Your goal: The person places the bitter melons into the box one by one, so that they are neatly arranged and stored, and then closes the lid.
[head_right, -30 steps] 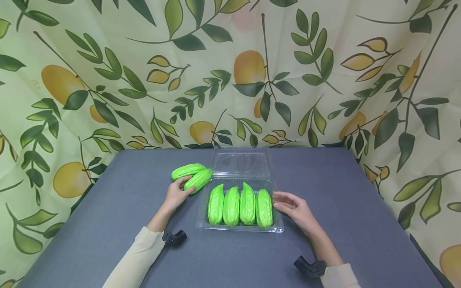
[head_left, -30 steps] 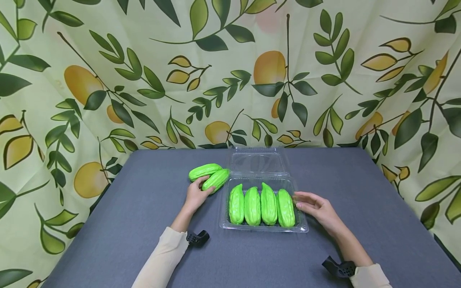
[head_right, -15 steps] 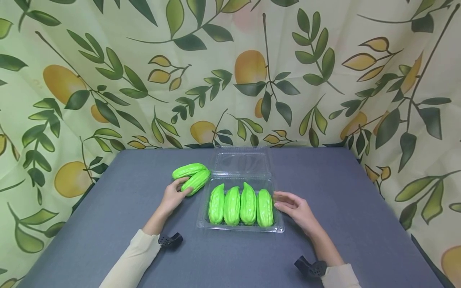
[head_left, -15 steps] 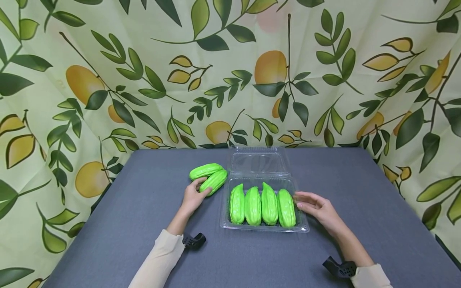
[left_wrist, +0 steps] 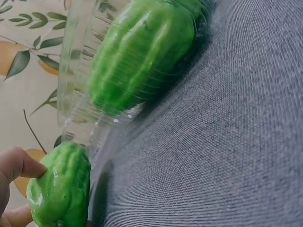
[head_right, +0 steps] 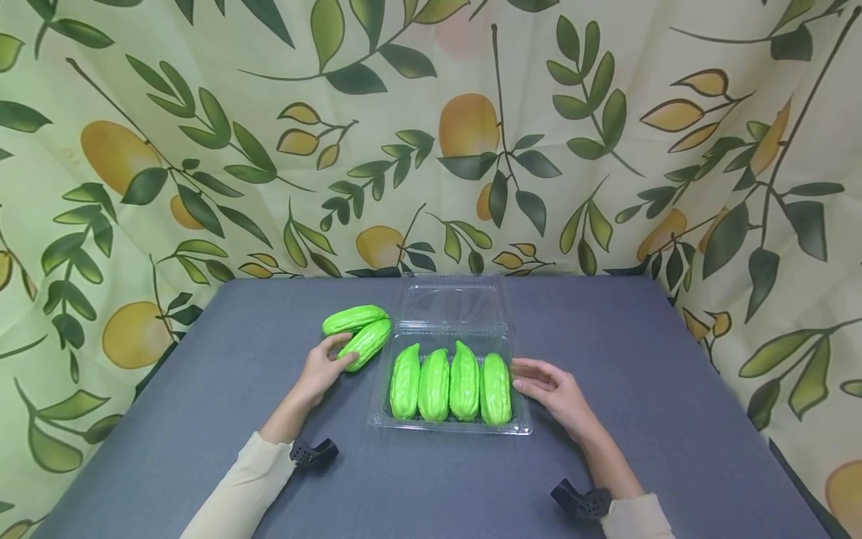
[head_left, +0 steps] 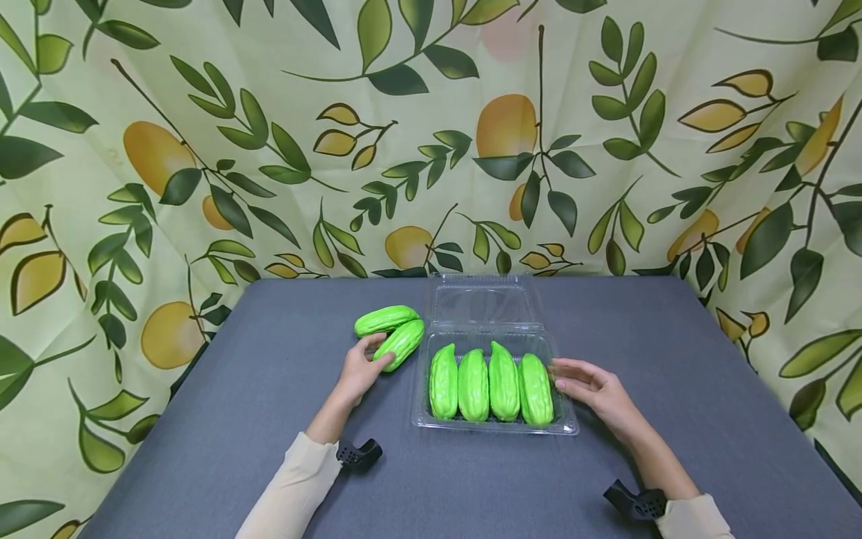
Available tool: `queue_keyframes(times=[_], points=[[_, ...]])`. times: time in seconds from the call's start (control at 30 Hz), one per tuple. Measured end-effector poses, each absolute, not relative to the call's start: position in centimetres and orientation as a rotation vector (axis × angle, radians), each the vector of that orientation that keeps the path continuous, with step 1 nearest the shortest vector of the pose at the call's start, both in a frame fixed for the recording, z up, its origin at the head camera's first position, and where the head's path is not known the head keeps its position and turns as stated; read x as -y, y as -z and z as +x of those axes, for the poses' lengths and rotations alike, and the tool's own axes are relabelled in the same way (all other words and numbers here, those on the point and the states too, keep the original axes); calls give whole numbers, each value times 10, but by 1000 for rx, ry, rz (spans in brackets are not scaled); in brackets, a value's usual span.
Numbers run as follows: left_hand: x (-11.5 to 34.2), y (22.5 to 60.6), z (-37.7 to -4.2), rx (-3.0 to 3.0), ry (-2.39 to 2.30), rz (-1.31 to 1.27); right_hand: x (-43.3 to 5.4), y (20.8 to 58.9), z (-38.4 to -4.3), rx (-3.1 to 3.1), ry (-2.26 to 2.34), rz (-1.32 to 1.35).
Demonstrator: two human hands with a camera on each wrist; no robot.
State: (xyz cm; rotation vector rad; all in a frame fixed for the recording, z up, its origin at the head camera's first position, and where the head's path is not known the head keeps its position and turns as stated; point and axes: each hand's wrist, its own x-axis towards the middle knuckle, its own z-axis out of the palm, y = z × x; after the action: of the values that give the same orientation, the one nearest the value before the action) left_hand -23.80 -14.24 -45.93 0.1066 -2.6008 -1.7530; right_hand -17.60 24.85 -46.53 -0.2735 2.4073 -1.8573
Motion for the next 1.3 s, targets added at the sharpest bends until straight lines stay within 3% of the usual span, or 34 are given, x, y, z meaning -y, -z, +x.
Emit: queue_keyframes(times=[1.3], points=[[145,433,-221,2526,2020,245,-248,466,-176,-2424,1849,-282]])
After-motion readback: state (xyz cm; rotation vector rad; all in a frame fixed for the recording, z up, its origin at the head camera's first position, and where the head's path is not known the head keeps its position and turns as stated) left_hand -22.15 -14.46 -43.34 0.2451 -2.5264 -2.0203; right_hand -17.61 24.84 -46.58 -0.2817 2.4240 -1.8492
